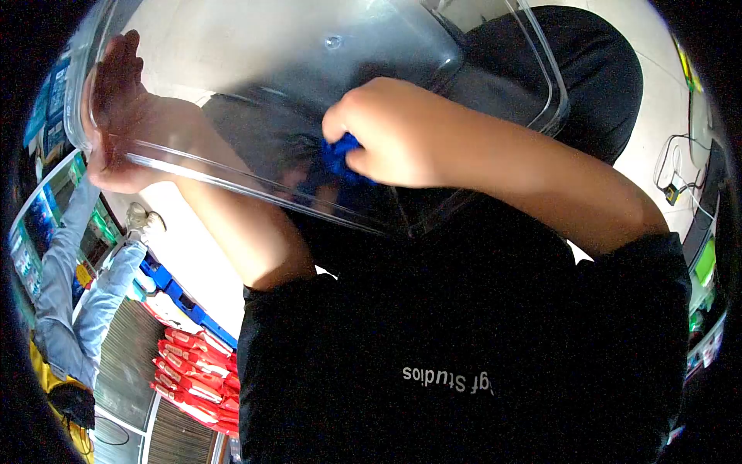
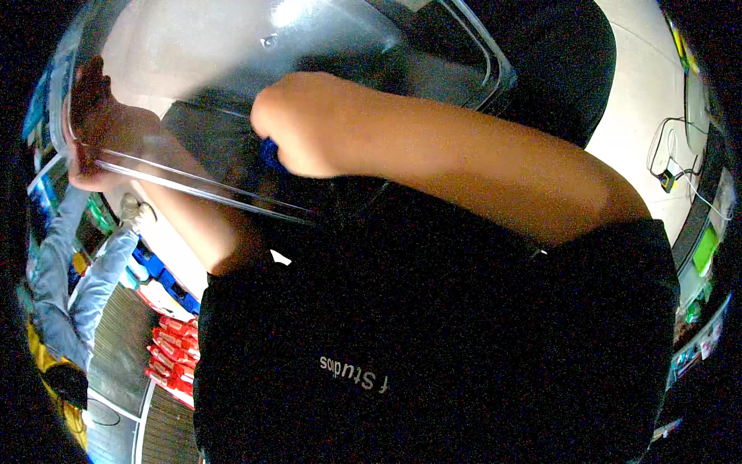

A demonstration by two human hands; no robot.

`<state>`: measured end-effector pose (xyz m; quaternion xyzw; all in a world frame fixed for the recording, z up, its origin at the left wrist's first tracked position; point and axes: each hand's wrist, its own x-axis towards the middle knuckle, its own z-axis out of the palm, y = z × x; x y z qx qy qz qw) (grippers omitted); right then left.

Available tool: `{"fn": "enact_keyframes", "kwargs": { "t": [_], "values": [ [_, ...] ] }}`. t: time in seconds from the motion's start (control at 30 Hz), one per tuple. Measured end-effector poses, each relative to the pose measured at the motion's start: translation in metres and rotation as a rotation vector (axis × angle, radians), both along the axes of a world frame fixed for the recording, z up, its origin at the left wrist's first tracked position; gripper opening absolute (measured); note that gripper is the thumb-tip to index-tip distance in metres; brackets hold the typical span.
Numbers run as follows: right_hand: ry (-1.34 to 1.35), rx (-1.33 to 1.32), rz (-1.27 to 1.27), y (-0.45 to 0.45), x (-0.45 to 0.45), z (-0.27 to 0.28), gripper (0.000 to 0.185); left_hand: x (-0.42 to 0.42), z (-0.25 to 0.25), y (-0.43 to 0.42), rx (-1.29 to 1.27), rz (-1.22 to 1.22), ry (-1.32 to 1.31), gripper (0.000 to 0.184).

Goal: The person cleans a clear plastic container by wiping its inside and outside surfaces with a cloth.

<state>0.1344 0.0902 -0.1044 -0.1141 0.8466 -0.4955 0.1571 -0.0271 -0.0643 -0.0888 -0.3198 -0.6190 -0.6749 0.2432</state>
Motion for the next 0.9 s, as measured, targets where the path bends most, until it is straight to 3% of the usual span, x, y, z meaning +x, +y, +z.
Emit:
{"fn": "enact_keyframes", "kwargs": {
  "t": [0.13, 0.2, 0.3, 0.37, 0.63, 0.73, 0.83, 0.9],
  "values": [
    [0.121, -0.029, -0.022, -0.005, 0.006, 0.004, 0.019, -0.008, -0.007, -0.003, 0.185, -0.246, -0.009, 0.066],
    [0.067, 0.110, -0.040, -0.011, 0.001, -0.008, 0.017, -0.004, -0.004, 0.003, 0.246, -0.340, 0.045, 0.067],
    [0.096, 0.217, -0.128, -0.015, -0.006, -0.023, 0.013, 0.003, -0.001, -0.001, -0.010, -0.021, 0.039, 0.067],
    [0.091, 0.258, -0.103, -0.017, -0.004, -0.021, 0.013, -0.005, -0.008, -0.008, 0.174, -0.220, -0.046, 0.068],
    [0.165, 0.293, -0.238, 0.003, 0.014, -0.001, 0.027, 0.002, -0.012, -0.006, 0.249, -0.318, -0.130, 0.064],
    [0.247, 0.328, -0.246, 0.028, 0.023, 0.014, 0.036, 0.007, -0.010, -0.004, 0.190, -0.135, -0.218, 0.062],
    [0.316, 0.416, -0.212, 0.057, 0.032, 0.034, 0.030, 0.007, -0.008, -0.004, 0.134, 0.000, -0.298, 0.060],
    [0.148, 0.521, -0.221, 0.077, 0.022, 0.060, 0.029, -0.006, -0.009, -0.011, 0.094, 0.026, -0.356, 0.059]
  ]
}}
